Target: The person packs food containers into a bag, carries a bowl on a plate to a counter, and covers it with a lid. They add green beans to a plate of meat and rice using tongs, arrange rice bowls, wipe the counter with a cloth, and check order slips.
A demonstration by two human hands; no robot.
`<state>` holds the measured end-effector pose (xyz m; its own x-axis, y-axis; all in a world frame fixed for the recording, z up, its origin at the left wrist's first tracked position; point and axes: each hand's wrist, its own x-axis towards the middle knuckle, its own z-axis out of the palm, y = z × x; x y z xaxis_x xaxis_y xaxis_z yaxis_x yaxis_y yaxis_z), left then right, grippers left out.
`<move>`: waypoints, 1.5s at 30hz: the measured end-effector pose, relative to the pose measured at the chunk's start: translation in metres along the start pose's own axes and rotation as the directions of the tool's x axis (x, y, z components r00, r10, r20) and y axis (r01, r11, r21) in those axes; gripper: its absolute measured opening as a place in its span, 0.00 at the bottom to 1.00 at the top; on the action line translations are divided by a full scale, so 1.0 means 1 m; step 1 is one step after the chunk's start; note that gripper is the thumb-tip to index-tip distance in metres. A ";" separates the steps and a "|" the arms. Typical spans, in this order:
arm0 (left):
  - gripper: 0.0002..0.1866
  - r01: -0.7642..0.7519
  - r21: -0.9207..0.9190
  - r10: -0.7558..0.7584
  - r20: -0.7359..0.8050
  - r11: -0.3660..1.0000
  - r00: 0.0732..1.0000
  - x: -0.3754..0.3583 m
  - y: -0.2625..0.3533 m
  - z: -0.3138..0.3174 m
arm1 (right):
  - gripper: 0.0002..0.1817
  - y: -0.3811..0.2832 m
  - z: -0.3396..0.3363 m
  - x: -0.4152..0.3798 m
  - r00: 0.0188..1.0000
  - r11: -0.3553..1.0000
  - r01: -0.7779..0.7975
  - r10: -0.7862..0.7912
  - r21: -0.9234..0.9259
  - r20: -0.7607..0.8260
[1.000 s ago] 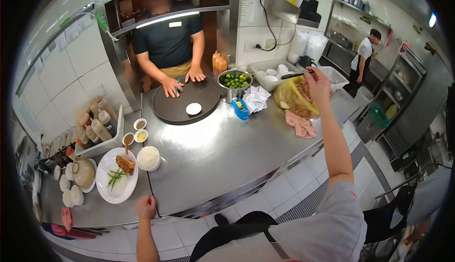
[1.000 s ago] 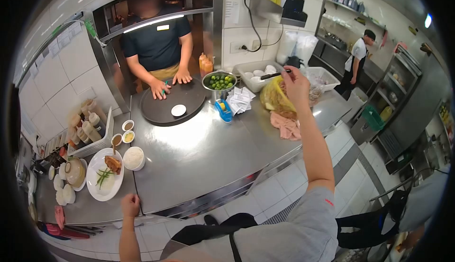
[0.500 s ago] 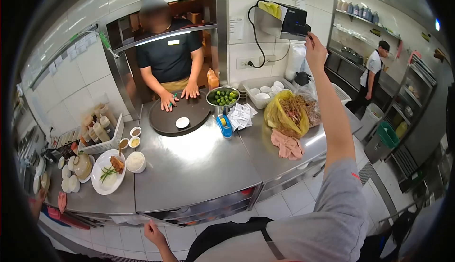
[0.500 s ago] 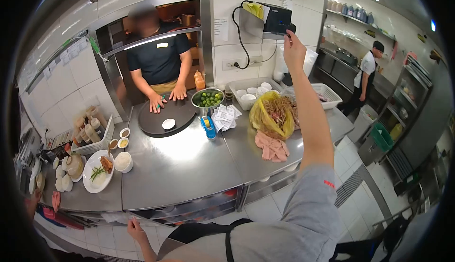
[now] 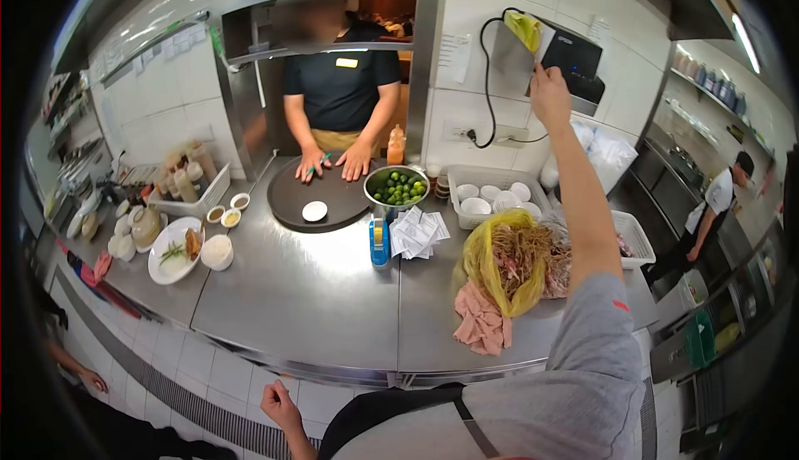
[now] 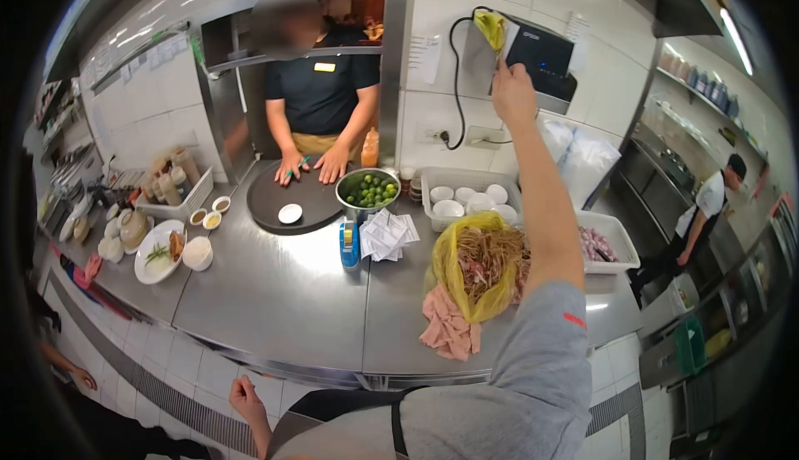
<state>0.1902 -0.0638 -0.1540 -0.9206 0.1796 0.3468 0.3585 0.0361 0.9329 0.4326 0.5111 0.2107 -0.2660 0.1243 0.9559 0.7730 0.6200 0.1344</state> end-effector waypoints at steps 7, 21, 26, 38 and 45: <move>0.18 0.026 0.240 0.007 -0.134 0.970 0.991 -0.019 0.020 -0.012 | 0.19 -0.004 -0.002 0.007 0.938 0.957 0.155 -0.064 0.245 -0.342; 0.14 0.046 0.247 0.001 -0.187 0.968 0.982 -0.025 0.043 -0.036 | 0.07 -0.333 -0.021 -0.127 0.947 0.258 0.182 -0.305 0.949 -0.099; 0.15 0.325 0.584 -0.143 -0.336 0.744 0.931 -0.047 -0.062 -0.117 | 0.10 -0.437 -0.035 -0.167 0.848 -0.048 0.032 -0.527 0.998 -0.053; 0.08 0.996 0.086 -0.886 -0.462 -0.019 0.023 -0.312 -0.240 -0.340 | 0.08 -0.714 -0.065 -0.175 0.814 -0.212 -0.219 -0.577 0.953 0.059; 0.09 0.878 -0.346 -0.760 -0.649 0.331 0.031 -0.099 -0.280 -0.507 | 0.07 -0.915 -0.070 -0.178 0.793 -0.374 -0.131 -0.596 0.918 -0.130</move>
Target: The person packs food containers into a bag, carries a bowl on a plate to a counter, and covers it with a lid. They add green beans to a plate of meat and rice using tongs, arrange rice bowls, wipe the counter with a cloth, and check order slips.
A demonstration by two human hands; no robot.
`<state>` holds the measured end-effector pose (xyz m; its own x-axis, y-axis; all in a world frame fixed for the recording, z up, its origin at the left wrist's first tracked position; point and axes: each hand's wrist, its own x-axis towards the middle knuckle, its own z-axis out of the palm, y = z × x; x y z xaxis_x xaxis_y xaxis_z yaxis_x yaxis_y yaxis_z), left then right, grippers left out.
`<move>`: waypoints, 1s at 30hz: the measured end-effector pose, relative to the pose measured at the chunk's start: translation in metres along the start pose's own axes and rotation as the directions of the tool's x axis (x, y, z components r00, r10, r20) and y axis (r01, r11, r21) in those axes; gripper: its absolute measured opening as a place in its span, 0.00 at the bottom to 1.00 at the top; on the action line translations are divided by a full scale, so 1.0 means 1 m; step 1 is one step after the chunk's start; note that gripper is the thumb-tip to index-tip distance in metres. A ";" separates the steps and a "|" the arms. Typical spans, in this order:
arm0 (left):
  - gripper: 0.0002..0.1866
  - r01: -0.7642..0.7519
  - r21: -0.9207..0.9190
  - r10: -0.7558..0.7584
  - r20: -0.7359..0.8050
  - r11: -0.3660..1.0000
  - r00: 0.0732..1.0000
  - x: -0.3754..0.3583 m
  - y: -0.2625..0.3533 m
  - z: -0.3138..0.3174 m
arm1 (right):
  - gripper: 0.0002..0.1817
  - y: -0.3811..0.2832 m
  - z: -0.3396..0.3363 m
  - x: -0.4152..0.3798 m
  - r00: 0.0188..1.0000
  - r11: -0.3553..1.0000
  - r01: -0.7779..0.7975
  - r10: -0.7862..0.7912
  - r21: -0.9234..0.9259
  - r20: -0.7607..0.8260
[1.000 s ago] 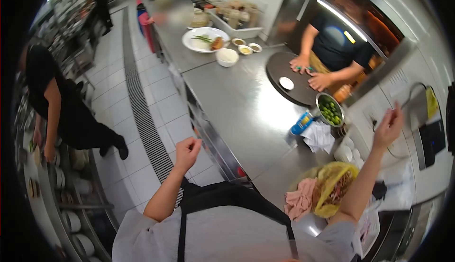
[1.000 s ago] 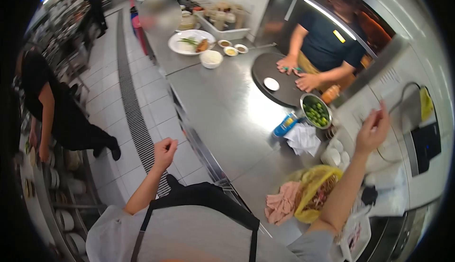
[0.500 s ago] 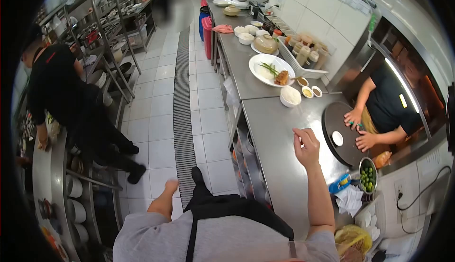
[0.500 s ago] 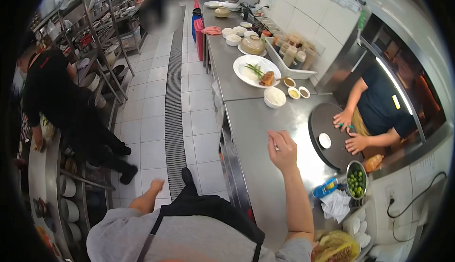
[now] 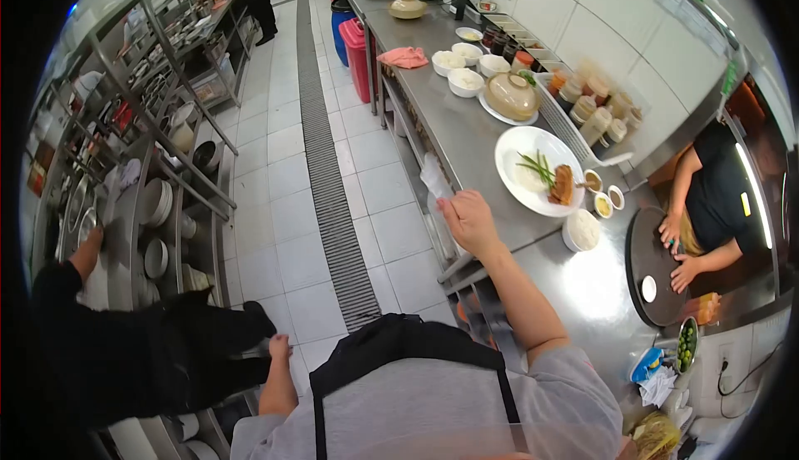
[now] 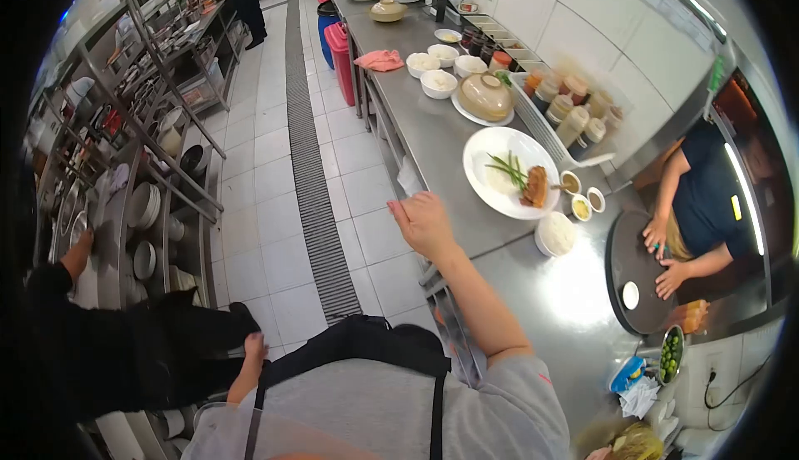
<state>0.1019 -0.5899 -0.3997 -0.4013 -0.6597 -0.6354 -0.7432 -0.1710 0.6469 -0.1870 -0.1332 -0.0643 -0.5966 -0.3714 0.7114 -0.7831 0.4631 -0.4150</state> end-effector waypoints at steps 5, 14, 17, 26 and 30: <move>0.13 -0.187 -0.036 0.191 0.155 0.982 0.969 0.054 0.171 0.083 | 0.14 0.066 0.020 0.084 0.941 0.946 -0.325 0.325 -0.019 0.091; 0.12 -0.199 0.294 0.101 0.318 0.935 0.943 0.186 0.284 0.177 | 0.19 0.301 0.019 0.265 0.939 0.930 -0.344 0.342 -0.131 -0.035; 0.11 -0.008 0.147 -0.023 0.205 0.989 0.978 0.213 0.313 0.179 | 0.23 0.391 0.056 0.345 0.950 0.930 -0.309 0.310 -0.197 -0.024; 0.09 0.004 -0.143 0.006 0.064 0.990 0.998 0.305 0.474 0.252 | 0.36 0.581 0.230 0.565 0.878 0.845 -0.383 0.459 -0.373 0.138; 0.09 -0.281 -0.180 0.300 0.086 0.942 0.950 0.382 0.613 0.302 | 0.40 0.653 0.282 0.625 0.833 0.764 -0.425 0.540 -0.486 0.122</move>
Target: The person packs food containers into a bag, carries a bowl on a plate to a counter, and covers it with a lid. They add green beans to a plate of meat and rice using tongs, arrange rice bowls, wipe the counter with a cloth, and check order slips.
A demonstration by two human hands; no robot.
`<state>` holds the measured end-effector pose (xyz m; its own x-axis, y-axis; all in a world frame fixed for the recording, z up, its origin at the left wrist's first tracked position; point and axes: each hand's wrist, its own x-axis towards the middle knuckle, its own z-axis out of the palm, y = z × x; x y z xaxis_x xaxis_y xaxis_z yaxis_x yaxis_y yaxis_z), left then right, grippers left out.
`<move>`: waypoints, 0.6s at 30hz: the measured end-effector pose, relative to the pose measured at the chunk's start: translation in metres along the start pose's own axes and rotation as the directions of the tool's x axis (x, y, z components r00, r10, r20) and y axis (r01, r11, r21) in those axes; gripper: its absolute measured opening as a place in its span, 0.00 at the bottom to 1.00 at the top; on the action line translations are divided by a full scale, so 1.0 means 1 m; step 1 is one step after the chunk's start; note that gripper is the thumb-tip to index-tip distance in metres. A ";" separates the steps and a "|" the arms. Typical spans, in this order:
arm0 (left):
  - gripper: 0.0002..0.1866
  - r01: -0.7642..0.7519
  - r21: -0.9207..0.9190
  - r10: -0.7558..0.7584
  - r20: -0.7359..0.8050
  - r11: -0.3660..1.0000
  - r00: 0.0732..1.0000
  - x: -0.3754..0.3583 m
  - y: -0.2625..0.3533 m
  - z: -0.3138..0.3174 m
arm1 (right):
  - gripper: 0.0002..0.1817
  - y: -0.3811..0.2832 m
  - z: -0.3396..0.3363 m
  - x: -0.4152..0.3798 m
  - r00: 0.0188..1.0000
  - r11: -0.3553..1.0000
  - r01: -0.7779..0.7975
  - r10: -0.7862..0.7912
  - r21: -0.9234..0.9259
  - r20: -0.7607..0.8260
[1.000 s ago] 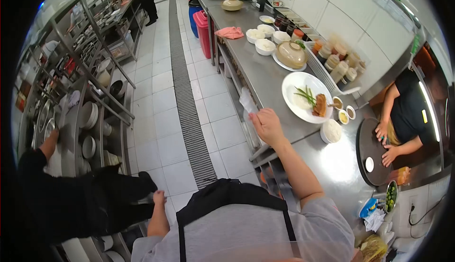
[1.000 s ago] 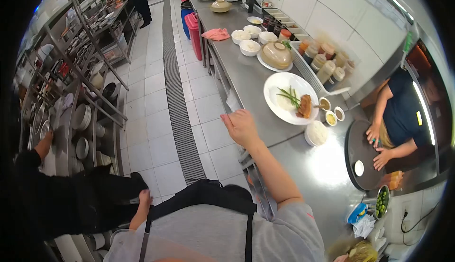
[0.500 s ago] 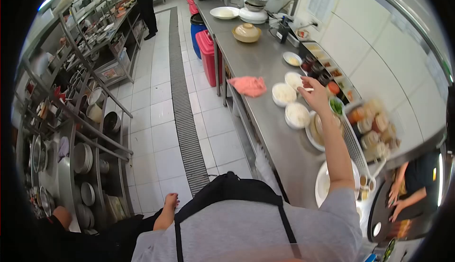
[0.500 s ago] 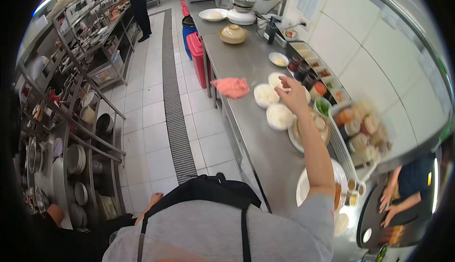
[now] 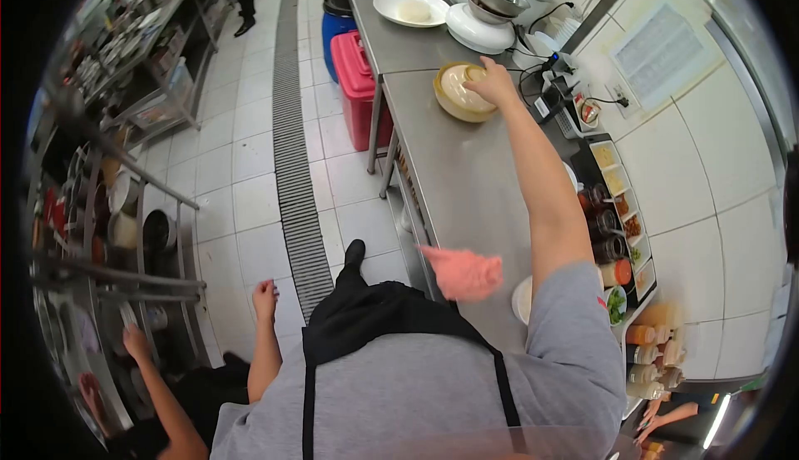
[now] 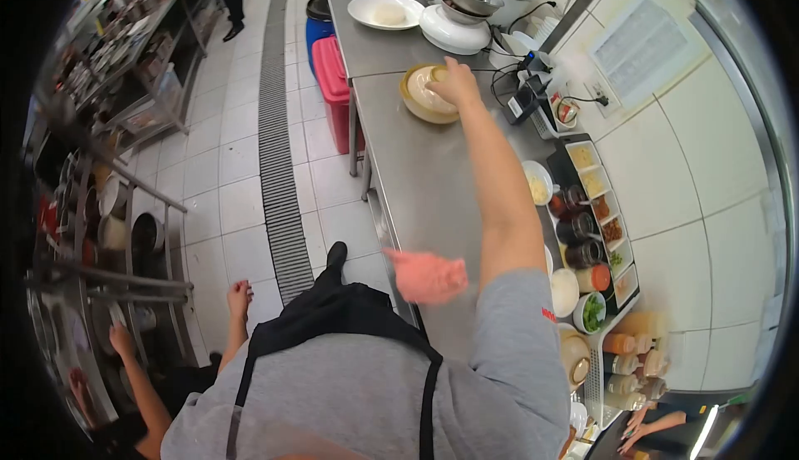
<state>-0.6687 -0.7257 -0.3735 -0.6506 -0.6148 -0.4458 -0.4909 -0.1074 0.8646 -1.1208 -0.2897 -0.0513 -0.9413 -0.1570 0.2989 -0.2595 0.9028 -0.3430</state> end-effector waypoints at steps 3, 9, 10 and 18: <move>0.12 -0.342 0.254 0.296 0.202 0.905 0.934 0.102 0.113 0.067 | 0.40 0.007 0.021 0.044 0.964 0.956 0.037 0.042 -0.292 0.261; 0.12 -0.600 -0.124 0.526 0.640 0.791 0.560 0.151 0.377 0.276 | 0.29 0.021 -0.005 0.058 0.951 0.989 -0.140 0.146 -0.040 0.273; 0.14 -0.568 -0.163 0.484 0.733 0.807 0.478 0.158 0.398 0.312 | 0.27 0.023 -0.017 0.060 0.946 0.968 -0.225 0.192 0.107 0.260; 0.24 -0.026 -0.135 0.136 0.937 0.990 0.323 0.116 0.448 0.507 | 0.25 0.025 -0.060 0.059 0.960 0.964 -0.264 0.259 0.033 0.102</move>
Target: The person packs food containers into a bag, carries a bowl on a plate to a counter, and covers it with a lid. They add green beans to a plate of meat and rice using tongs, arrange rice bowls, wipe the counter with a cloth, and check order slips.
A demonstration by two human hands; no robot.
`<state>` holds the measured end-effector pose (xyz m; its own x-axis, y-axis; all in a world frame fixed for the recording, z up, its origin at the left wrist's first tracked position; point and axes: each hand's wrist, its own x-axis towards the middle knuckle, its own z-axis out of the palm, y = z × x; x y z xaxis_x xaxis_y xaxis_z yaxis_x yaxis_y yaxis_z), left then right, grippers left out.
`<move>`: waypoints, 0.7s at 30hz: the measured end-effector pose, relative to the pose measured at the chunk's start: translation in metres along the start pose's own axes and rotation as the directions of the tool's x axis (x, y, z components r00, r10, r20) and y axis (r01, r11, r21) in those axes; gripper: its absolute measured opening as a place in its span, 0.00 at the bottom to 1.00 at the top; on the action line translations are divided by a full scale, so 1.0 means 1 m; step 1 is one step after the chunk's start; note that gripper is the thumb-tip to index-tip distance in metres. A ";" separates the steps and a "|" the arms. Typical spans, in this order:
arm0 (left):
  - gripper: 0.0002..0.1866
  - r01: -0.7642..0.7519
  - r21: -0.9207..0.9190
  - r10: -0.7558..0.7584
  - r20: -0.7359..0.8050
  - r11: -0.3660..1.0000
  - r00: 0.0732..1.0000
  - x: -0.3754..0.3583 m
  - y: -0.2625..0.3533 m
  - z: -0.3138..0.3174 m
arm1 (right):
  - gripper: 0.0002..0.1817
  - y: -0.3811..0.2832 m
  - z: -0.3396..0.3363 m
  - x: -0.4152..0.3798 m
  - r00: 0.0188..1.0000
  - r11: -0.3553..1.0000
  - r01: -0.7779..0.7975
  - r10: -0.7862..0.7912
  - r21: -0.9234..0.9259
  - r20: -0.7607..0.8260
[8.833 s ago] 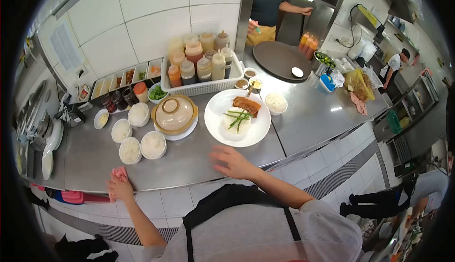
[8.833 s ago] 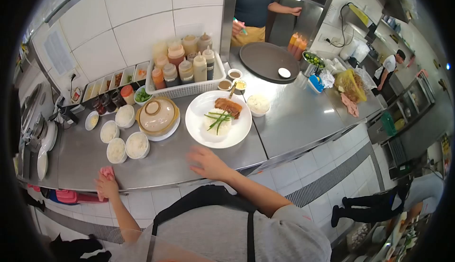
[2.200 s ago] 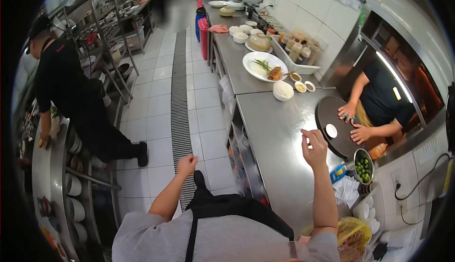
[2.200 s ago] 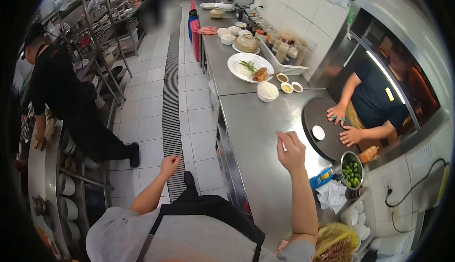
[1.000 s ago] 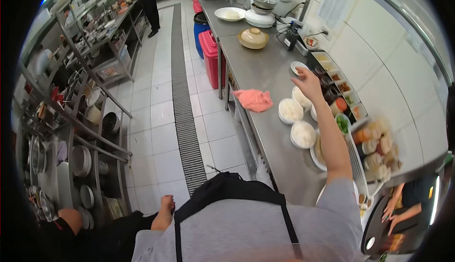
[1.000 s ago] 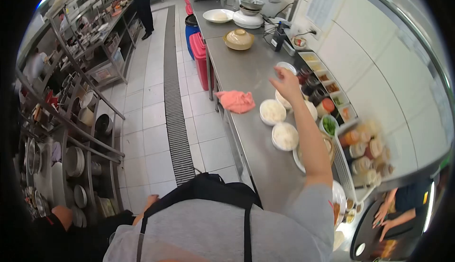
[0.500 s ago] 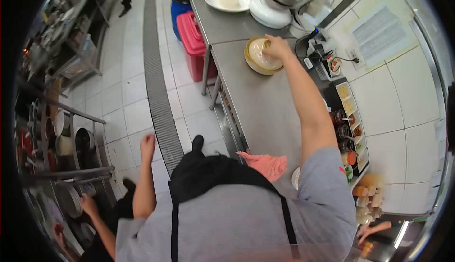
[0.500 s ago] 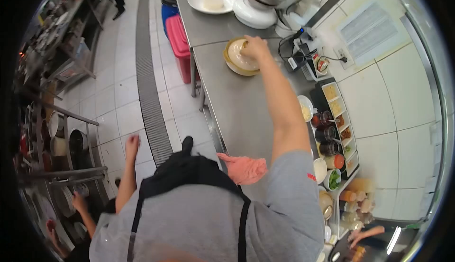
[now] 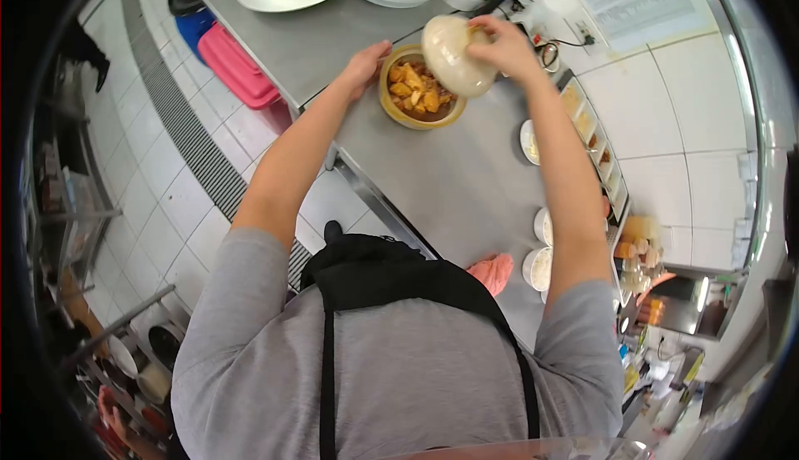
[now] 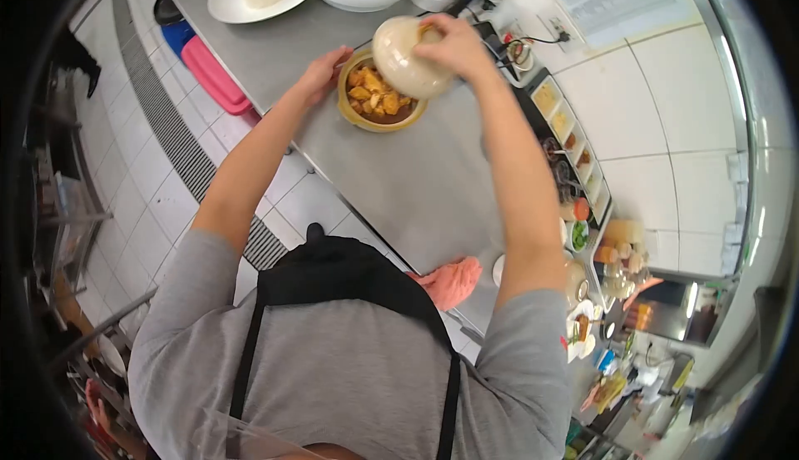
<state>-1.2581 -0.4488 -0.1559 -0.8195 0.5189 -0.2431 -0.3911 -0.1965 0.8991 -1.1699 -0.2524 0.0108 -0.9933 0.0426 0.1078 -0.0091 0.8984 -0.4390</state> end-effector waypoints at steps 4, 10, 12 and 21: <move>0.24 0.209 -0.181 -0.183 0.147 0.961 0.972 0.036 -0.024 0.012 | 0.28 -0.008 0.056 -0.019 0.995 0.972 -0.096 0.094 -0.216 -0.020; 0.24 0.204 -0.039 -0.200 0.089 0.978 0.976 0.001 -0.011 0.042 | 0.31 -0.016 0.072 -0.048 0.985 0.971 -0.169 0.171 -0.171 -0.005; 0.23 0.225 -0.031 -0.221 0.093 0.974 0.971 -0.005 -0.020 0.054 | 0.32 -0.015 0.074 -0.064 0.975 0.965 -0.221 0.224 -0.140 0.008; 0.22 0.238 -0.037 -0.225 0.207 0.971 0.952 -0.060 -0.094 0.143 | 0.28 0.010 0.079 -0.232 0.719 0.946 -0.305 0.305 0.111 -0.624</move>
<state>-1.1120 -0.3428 -0.1736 -0.6051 0.7109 -0.3585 -0.5901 -0.0981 0.8013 -0.9492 -0.2874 -0.0892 -0.6453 0.5775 0.5001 0.2812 0.7882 -0.5473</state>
